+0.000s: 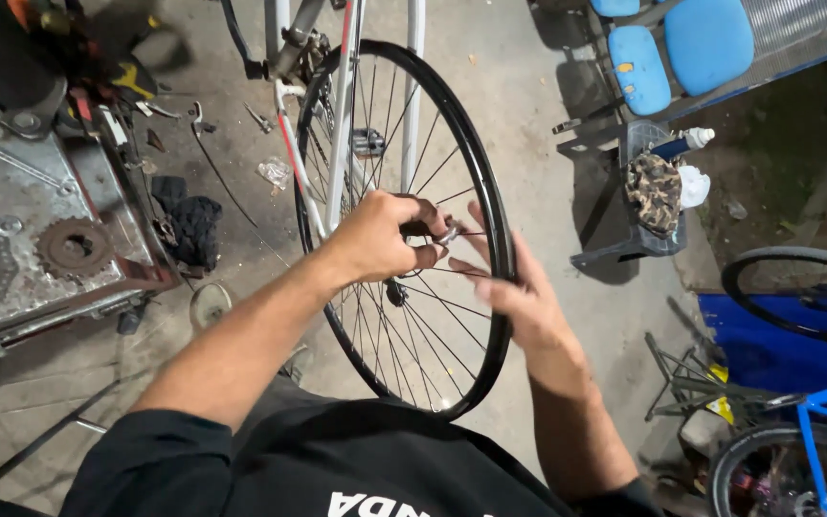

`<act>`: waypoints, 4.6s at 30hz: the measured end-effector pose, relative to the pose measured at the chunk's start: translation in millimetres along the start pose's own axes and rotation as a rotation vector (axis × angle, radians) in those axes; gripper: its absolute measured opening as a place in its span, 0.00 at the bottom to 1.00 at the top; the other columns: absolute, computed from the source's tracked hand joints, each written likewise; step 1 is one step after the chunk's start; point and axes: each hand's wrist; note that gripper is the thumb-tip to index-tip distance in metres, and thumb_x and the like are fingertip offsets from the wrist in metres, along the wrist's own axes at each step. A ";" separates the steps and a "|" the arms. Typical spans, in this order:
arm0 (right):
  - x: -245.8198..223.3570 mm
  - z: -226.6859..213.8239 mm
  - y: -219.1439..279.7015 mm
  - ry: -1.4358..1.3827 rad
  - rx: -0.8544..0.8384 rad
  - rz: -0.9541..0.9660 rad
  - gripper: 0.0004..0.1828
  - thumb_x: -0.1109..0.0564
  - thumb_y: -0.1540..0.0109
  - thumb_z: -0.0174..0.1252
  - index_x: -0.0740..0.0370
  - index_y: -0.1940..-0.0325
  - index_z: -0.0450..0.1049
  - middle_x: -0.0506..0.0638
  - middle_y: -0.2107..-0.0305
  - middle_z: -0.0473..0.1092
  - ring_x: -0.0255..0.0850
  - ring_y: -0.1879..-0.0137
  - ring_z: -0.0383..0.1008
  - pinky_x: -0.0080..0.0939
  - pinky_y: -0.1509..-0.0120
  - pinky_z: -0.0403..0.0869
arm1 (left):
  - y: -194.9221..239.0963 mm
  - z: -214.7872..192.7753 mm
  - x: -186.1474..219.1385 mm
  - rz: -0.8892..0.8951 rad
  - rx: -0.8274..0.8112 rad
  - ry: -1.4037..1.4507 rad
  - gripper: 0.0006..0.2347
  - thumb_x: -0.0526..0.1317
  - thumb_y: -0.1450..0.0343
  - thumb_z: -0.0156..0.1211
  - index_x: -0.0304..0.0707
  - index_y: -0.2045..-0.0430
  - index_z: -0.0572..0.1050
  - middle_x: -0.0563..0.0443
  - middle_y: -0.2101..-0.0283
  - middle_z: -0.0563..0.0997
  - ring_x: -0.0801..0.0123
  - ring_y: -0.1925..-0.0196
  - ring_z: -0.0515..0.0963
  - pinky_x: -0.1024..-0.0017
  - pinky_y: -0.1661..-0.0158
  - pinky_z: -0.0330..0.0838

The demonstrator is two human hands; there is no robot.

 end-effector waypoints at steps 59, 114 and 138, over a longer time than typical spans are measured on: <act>1.5 -5.3 -3.7 0.444 0.342 -0.043 0.46 0.59 0.49 0.72 0.66 0.26 0.67 0.60 0.47 0.74 0.42 0.44 0.71 0.43 0.39 0.74 | -18.9 47.0 14.2 0.210 0.497 -0.295 0.10 0.42 0.34 0.73 0.45 0.75 0.74 0.56 0.70 0.74 0.63 0.69 0.84 0.70 0.71 0.82; 3.9 0.2 -4.3 -0.203 -0.012 -0.130 0.48 0.69 0.52 0.74 0.68 0.29 0.62 0.63 0.47 0.69 0.49 0.39 0.72 0.68 0.22 0.61 | -5.0 33.2 31.4 0.246 0.344 -0.256 0.06 0.35 0.37 0.70 0.43 0.72 0.79 0.51 0.71 0.77 0.55 0.70 0.83 0.67 0.72 0.79; 17.1 -16.6 -26.6 0.202 0.225 0.032 0.24 0.59 0.43 0.69 0.73 0.45 0.76 0.64 0.63 0.75 0.48 0.51 0.77 0.61 0.36 0.76 | -5.3 33.4 11.3 0.175 0.471 -0.044 0.16 0.42 0.39 0.81 0.50 0.61 0.81 0.57 0.62 0.83 0.66 0.61 0.85 0.72 0.60 0.82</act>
Point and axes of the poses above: each hand's wrist, its own y-axis away from the middle knuckle, its own z-axis out of the palm, x = y × z
